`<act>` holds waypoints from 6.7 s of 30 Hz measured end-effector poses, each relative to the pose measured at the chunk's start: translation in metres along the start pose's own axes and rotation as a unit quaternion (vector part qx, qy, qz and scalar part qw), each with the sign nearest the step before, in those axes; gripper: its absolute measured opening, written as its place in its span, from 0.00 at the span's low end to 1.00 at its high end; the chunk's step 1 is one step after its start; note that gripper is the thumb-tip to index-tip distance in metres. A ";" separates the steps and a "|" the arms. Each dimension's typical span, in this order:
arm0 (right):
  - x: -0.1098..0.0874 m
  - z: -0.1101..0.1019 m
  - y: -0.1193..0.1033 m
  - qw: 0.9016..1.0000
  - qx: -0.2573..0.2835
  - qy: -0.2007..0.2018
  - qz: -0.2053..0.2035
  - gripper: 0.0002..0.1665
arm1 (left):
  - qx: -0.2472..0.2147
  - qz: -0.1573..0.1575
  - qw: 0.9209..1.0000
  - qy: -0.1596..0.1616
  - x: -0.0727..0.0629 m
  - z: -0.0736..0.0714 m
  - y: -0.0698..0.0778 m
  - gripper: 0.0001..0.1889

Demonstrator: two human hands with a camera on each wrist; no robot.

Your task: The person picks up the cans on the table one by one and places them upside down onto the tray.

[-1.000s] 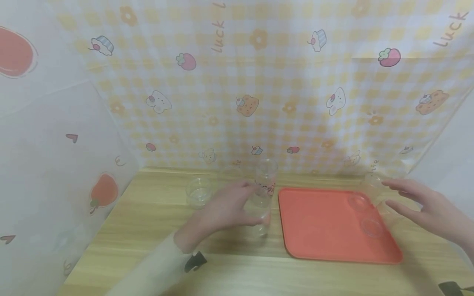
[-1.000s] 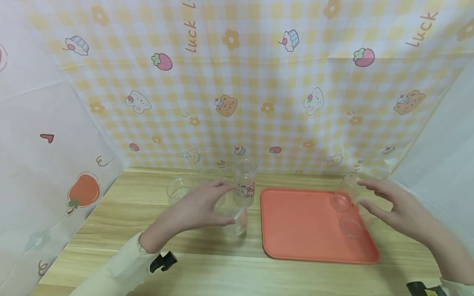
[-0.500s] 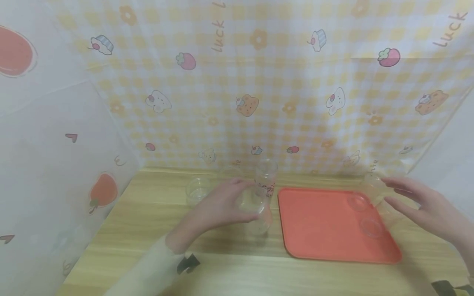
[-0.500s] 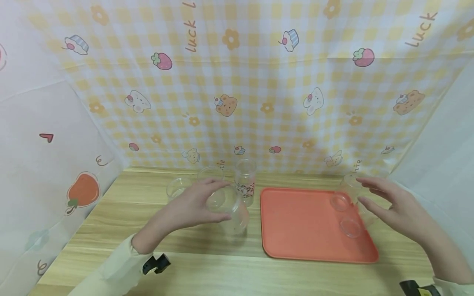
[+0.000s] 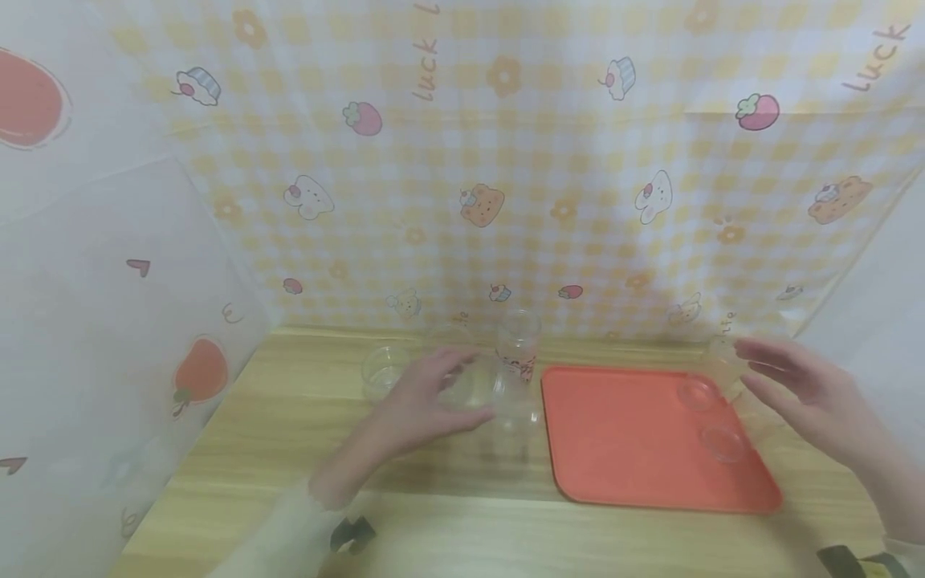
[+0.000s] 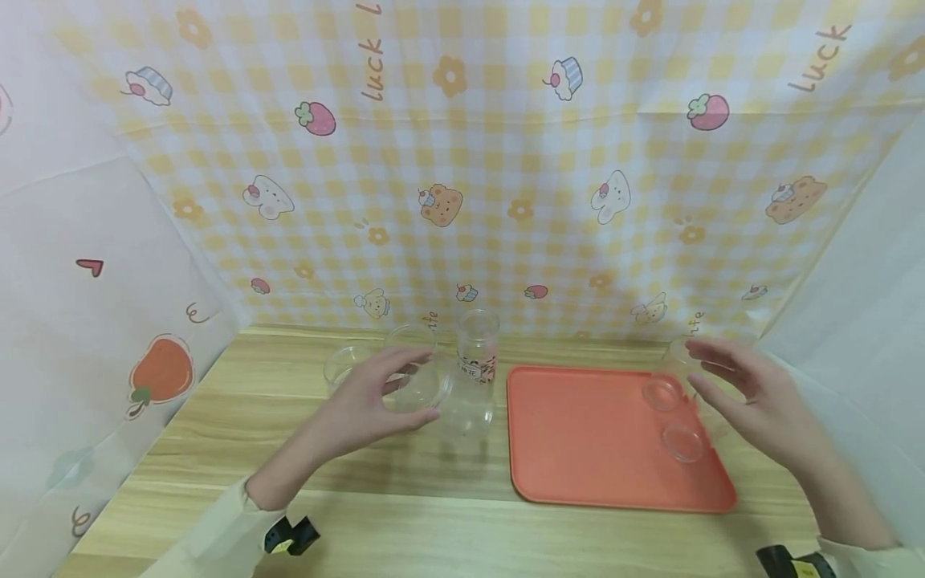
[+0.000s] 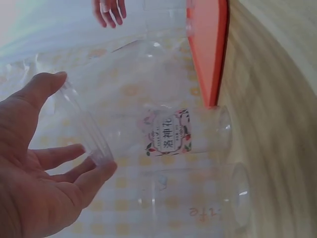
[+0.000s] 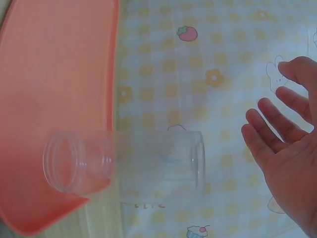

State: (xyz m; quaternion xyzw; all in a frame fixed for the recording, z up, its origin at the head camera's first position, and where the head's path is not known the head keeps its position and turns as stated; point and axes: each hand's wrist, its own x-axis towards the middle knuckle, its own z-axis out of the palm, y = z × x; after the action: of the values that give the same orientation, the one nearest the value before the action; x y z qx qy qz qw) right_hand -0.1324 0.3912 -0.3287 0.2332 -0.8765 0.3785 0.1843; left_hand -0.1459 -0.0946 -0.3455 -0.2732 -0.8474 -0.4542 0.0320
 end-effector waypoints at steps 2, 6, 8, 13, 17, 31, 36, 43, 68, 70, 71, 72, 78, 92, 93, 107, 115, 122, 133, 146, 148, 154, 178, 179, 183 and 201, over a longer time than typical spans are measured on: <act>0.001 0.003 -0.001 1.000 0.017 0.002 -0.001 0.31 | -0.028 0.009 0.999 0.013 -0.001 0.003 -0.003 0.38; 0.001 0.008 0.000 1.000 0.024 0.009 0.008 0.29 | -0.084 0.008 0.996 0.032 -0.003 0.007 -0.010 0.38; 0.001 0.010 0.000 0.999 0.024 0.015 0.018 0.28 | -0.109 0.000 0.993 0.039 -0.004 0.010 -0.012 0.39; 0.002 0.015 -0.003 0.999 0.026 0.028 0.032 0.27 | -0.145 -0.007 0.988 0.059 -0.006 0.016 -0.017 0.40; 0.004 0.020 -0.004 0.998 0.052 0.031 0.027 0.26 | -0.162 -0.006 0.984 0.068 -0.007 0.021 -0.021 0.40; 0.009 0.036 -0.001 0.976 0.214 0.029 -0.010 0.27 | -0.249 -0.008 0.962 0.108 -0.006 0.040 -0.029 0.37; 0.008 0.040 -0.003 0.967 0.256 0.018 -0.002 0.26 | -0.287 -0.007 0.951 0.114 -0.006 0.047 -0.028 0.37; 0.009 0.050 -0.007 0.960 0.279 0.028 0.015 0.25 | -0.323 -0.013 0.940 0.111 -0.002 0.055 -0.026 0.35; 0.018 0.099 -0.019 0.939 0.337 -0.076 0.000 0.37 | -0.369 0.000 0.924 0.104 0.017 0.080 -0.018 0.35; 0.019 0.102 -0.019 0.934 0.346 -0.084 -0.005 0.38 | -0.369 0.000 0.923 0.106 0.018 0.083 -0.017 0.35; 0.019 0.103 -0.019 0.932 0.352 -0.086 -0.007 0.39 | -0.370 0.000 0.923 0.107 0.019 0.084 -0.016 0.35; 0.019 0.105 -0.020 0.931 0.355 -0.087 -0.009 0.39 | -0.372 -0.002 0.922 0.106 0.019 0.085 -0.016 0.35; 0.023 0.118 -0.023 0.910 0.397 -0.108 -0.054 0.44 | -0.383 -0.008 0.918 0.103 0.021 0.092 -0.015 0.35; 0.031 0.142 -0.030 0.880 0.444 -0.127 -0.110 0.53 | -0.389 -0.008 0.917 0.085 0.023 0.094 -0.008 0.34; 0.031 0.142 -0.030 0.880 0.445 -0.126 -0.111 0.53 | -0.388 -0.008 0.918 0.082 0.023 0.093 -0.007 0.34; 0.027 0.135 -0.025 0.882 0.445 -0.124 -0.089 0.51 | -0.320 -0.015 0.947 0.039 0.012 0.073 -0.012 0.34; 0.022 0.118 -0.021 0.893 0.432 -0.112 -0.055 0.51 | -0.299 0.003 0.954 0.030 0.002 0.048 -0.022 0.29; 0.021 0.108 -0.018 0.897 0.425 -0.105 -0.064 0.52 | -0.292 -0.009 0.956 0.013 -0.007 0.034 -0.030 0.27; 0.021 0.096 -0.012 0.898 0.422 -0.100 -0.072 0.53 | -0.217 -0.037 0.974 -0.057 -0.018 0.016 -0.039 0.24; 0.015 0.078 -0.008 0.915 0.391 -0.086 -0.054 0.54 | -0.187 -0.044 0.980 -0.048 -0.034 -0.014 -0.061 0.25; 0.014 0.074 -0.008 0.923 0.375 -0.080 -0.037 0.54 | -0.181 -0.049 0.981 -0.041 -0.035 -0.018 -0.062 0.25; 0.010 0.064 -0.009 0.937 0.342 -0.075 -0.008 0.55 | -0.157 -0.051 0.986 -0.010 -0.037 -0.030 -0.069 0.23; 0.005 0.033 -0.013 0.957 0.279 -0.083 0.010 0.55 | 0.135 -0.112 0.985 0.006 -0.019 -0.061 -0.117 0.49; 0.005 0.032 -0.012 0.955 0.286 -0.084 0.006 0.55 | 0.142 -0.119 0.983 -0.003 -0.017 -0.061 -0.118 0.50; 0.005 0.031 -0.009 0.952 0.296 -0.081 -0.010 0.56 | 0.166 -0.123 0.978 -0.027 -0.012 -0.058 -0.123 0.49; 0.005 0.023 -0.002 0.952 0.294 -0.078 -0.023 0.56 | 0.230 -0.100 0.965 -0.079 0.011 -0.058 -0.121 0.39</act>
State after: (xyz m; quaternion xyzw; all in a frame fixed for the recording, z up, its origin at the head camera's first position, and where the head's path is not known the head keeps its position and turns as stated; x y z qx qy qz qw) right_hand -0.1388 0.3717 -0.3402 0.3258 -0.7327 0.5956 0.0476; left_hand -0.2263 -0.1883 -0.3992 -0.2069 -0.9519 -0.2251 -0.0188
